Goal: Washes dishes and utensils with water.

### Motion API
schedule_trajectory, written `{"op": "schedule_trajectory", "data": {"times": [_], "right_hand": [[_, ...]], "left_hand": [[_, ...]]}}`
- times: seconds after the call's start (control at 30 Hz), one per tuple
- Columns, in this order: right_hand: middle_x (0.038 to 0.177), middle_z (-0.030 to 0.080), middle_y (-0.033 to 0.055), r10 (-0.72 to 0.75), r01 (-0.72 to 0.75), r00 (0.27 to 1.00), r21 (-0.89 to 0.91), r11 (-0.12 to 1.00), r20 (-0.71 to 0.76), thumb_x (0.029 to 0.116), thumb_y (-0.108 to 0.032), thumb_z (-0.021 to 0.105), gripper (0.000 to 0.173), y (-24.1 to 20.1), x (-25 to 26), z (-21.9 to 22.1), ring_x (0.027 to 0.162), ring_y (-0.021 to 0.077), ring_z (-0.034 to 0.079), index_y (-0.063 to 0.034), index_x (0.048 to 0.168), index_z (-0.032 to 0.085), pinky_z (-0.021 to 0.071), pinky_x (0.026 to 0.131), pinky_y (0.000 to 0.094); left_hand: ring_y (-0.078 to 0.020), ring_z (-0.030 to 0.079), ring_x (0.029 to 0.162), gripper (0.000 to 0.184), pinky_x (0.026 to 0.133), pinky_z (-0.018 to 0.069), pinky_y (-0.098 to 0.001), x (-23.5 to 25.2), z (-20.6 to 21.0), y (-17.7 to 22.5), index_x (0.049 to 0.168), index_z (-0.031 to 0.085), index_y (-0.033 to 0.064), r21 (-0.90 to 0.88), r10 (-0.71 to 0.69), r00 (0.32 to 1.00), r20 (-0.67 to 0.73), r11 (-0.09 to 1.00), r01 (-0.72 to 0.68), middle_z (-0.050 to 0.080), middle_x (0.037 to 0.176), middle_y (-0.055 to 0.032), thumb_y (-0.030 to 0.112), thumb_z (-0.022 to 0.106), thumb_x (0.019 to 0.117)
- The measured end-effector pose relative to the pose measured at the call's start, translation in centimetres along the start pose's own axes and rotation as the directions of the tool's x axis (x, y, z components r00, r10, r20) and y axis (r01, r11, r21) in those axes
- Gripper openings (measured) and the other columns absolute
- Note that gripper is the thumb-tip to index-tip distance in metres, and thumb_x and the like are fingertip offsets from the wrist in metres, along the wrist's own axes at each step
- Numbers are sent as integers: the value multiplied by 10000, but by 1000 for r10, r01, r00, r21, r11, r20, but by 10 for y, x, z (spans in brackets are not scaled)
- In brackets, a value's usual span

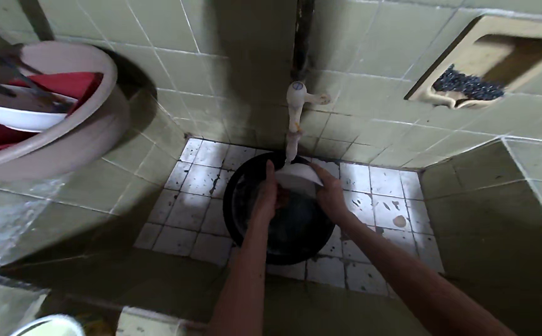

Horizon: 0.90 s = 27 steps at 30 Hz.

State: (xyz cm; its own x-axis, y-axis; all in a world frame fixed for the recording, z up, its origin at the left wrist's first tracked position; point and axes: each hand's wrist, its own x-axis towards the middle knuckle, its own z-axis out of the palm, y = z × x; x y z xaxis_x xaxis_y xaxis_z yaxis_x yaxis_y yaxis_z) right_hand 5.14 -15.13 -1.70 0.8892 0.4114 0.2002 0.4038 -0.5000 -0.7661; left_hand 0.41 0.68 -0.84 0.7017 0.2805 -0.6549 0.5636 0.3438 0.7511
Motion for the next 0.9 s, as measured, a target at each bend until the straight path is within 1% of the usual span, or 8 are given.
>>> {"op": "schedule_trajectory", "data": {"times": [0.17, 0.27, 0.37, 0.47, 0.57, 0.67, 0.83, 0.9], "right_hand": [[986, 669, 141, 659, -580, 749, 546, 604, 67, 1000, -153, 642, 270, 3, 14, 18, 844, 186, 664, 39, 1185, 602, 574, 771, 381], [854, 675, 128, 745, -660, 616, 683, 312, 255, 1042, -316, 589, 366, 6, 8, 32, 575, 175, 645, -14, 1242, 539, 551, 466, 328], [988, 666, 118, 724, -652, 575, 747, 125, 381, 1057, -397, 536, 427, -2, 10, 52, 734, 185, 668, -82, 1344, 510, 578, 590, 357], [897, 636, 102, 669, -689, 560, 723, 48, 489, 1008, -148, 591, 265, -28, 19, 70, 627, 145, 615, -66, 1250, 521, 531, 515, 287], [901, 673, 119, 524, -772, 614, 588, 242, 590, 1006, -41, 526, 234, -33, 21, 59, 643, 178, 675, -24, 1239, 511, 581, 542, 308], [993, 697, 159, 460, -715, 698, 565, 412, 548, 1003, 19, 482, 293, -29, 18, 24, 730, 273, 730, -16, 1292, 509, 628, 574, 429], [1055, 667, 196, 464, -533, 839, 263, 804, 283, 995, 24, 472, 396, -50, 2, -38, 746, 276, 715, -21, 1387, 508, 615, 570, 445], [1194, 641, 270, 320, -322, 934, -12, 947, 159, 965, 59, 497, 489, -59, -12, -63, 935, 360, 684, 27, 1452, 476, 562, 755, 533]], "left_hand": [[-413, 624, 1136, 725, 948, 522, -584, 1, -4, -7, 1461, 386, -45, 285, 271, 947, -171, 934, -216, 598, 1262, -300, 487, 596, 1015], [-391, 619, 1148, 518, 922, 530, -573, -9, -2, 0, 1491, 397, 45, 234, 248, 967, -53, 945, -229, 579, 1334, -261, 305, 546, 1069], [-375, 635, 1138, 350, 976, 499, -579, -12, -4, 10, 1359, 585, -4, 428, 406, 911, -74, 838, -338, 650, 1227, -252, 185, 489, 1080], [-403, 608, 1159, 346, 1002, 468, -595, -7, -20, 12, 1309, 598, -53, 400, 418, 868, -267, 868, -295, 628, 1227, -290, 177, 493, 1073], [-367, 599, 1123, 362, 936, 507, -549, -11, -38, 10, 1348, 527, -54, 96, 173, 923, -342, 984, -149, 581, 1280, -275, 126, 550, 1036], [-294, 650, 1014, 419, 848, 570, -455, -3, -40, 0, 1382, 484, -12, -127, -11, 991, -130, 992, -6, 612, 1232, -218, 59, 602, 987], [-196, 645, 879, 317, 784, 564, -362, 7, -24, -10, 1342, 526, 12, -305, 129, 991, 20, 945, -117, 636, 1098, -127, 119, 520, 1044], [-216, 708, 938, 347, 830, 594, -367, 11, -26, -14, 1391, 492, 2, -324, 207, 978, -35, 923, -207, 676, 1169, -158, 171, 434, 1093]]}}
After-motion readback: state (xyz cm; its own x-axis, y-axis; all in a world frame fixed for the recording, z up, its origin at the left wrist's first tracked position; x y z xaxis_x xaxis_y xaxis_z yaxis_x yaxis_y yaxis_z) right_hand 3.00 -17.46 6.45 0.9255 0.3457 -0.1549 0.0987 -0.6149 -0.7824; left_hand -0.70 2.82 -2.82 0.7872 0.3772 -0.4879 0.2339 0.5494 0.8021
